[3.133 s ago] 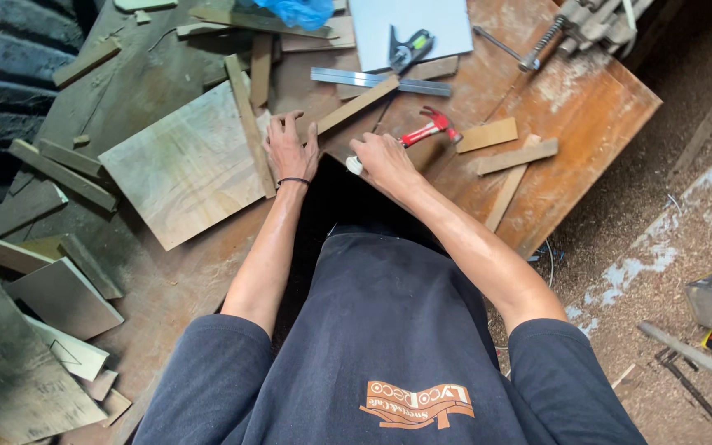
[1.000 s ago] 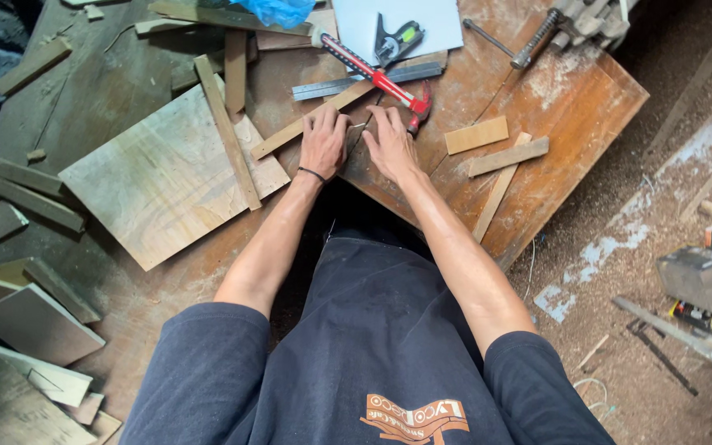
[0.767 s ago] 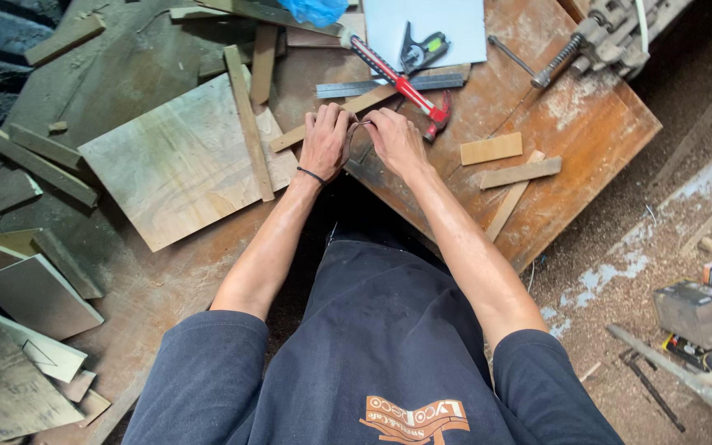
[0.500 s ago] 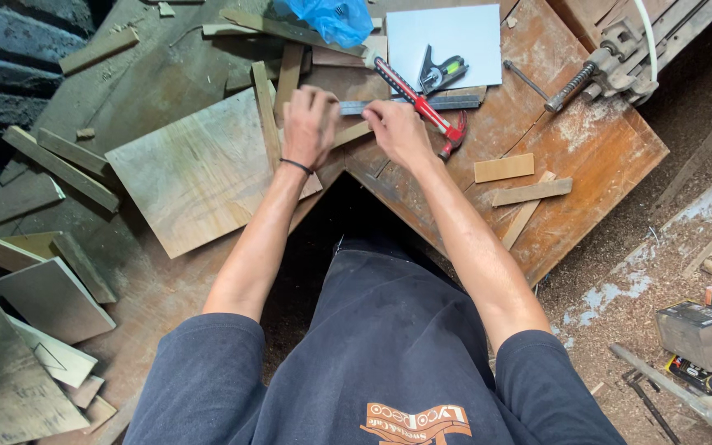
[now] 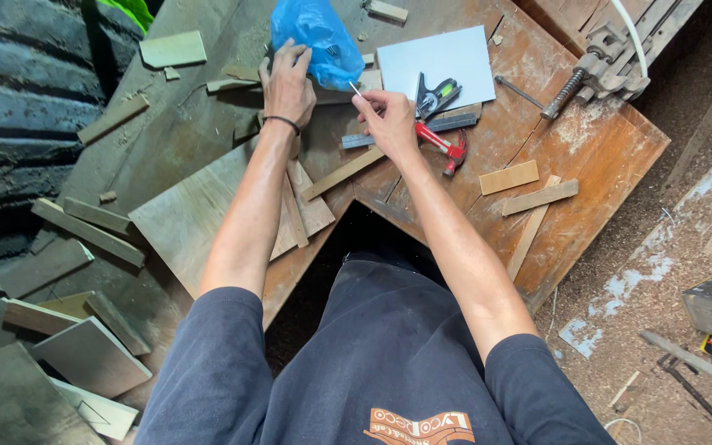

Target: The person assembles a small wooden frame by placing nails into pre-drilled holes and hammering them in. They use a hammer to secure the nails and adjust the frame pieces on a workbench. The person also uses a clamp to hold the frame steady during assembly.

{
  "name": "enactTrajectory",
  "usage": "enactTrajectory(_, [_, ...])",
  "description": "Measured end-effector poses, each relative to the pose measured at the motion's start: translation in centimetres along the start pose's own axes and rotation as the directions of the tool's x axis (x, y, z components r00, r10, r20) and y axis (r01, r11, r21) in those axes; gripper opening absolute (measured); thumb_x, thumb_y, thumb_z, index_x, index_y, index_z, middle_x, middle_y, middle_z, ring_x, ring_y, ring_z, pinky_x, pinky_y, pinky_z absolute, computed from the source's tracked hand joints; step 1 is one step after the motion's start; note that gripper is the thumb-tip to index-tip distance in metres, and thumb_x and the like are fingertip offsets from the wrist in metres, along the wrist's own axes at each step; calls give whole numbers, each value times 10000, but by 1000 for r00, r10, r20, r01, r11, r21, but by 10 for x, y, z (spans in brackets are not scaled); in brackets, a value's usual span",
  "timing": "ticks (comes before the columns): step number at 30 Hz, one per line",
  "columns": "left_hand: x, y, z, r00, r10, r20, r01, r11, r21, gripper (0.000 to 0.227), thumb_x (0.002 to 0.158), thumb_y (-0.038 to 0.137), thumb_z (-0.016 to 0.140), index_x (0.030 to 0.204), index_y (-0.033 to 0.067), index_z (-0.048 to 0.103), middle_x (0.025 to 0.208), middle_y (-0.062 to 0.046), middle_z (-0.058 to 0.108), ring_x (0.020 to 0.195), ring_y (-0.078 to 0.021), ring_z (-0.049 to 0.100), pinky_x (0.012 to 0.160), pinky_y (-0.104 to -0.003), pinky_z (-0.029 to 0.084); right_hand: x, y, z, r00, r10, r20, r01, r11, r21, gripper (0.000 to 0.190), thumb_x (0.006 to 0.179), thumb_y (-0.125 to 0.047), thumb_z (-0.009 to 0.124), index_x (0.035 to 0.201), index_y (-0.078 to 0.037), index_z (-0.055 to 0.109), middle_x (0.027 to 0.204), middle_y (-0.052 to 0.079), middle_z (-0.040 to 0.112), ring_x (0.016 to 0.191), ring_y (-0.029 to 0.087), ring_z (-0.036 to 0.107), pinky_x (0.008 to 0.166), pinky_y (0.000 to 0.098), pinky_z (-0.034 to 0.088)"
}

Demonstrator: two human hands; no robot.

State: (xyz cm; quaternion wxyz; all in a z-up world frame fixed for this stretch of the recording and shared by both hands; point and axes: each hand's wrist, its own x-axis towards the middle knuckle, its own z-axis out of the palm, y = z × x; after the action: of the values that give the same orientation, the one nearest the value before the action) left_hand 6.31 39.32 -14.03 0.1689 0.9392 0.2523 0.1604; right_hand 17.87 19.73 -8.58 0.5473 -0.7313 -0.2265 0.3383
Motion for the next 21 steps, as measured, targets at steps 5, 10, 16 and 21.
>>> enactTrajectory(5, [16,17,-42,997,-44,-59,13,895,-447,458,876,-57,595,1323,15,662,1334,-153,647,1183,-336,669,1012,-391,550,14,-12,12,1000,0,-3,0,999,-40,264,961,-267,733,1071,-34,791,645,34,720,502,73,650,455,247,499])
enactTrajectory(10, [32,32,-76,996,-86,6,75,836,-543,415,884,-38,621,1283,56,689,1286,-125,684,1083,-282,716,881,-356,563,25,-26,29,997,-74,6,74,992,-100,233,954,-257,736,1041,-47,790,635,43,723,503,93,670,475,270,507])
enactTrajectory(16, [42,33,-88,997,13,-78,-55,822,-567,386,905,-64,614,1264,43,707,1286,-138,699,1163,-306,706,1000,-361,551,38,-28,47,990,-139,-7,131,946,-296,250,906,-292,771,1000,-62,804,636,106,700,543,223,678,553,356,501])
enactTrajectory(21, [47,32,-90,998,6,-67,-44,813,-580,398,889,-72,587,1246,42,722,1268,-140,715,1174,-309,693,1018,-375,546,56,-12,61,978,-202,-45,182,944,-276,227,882,-283,806,972,-75,821,651,88,719,567,187,702,555,333,529])
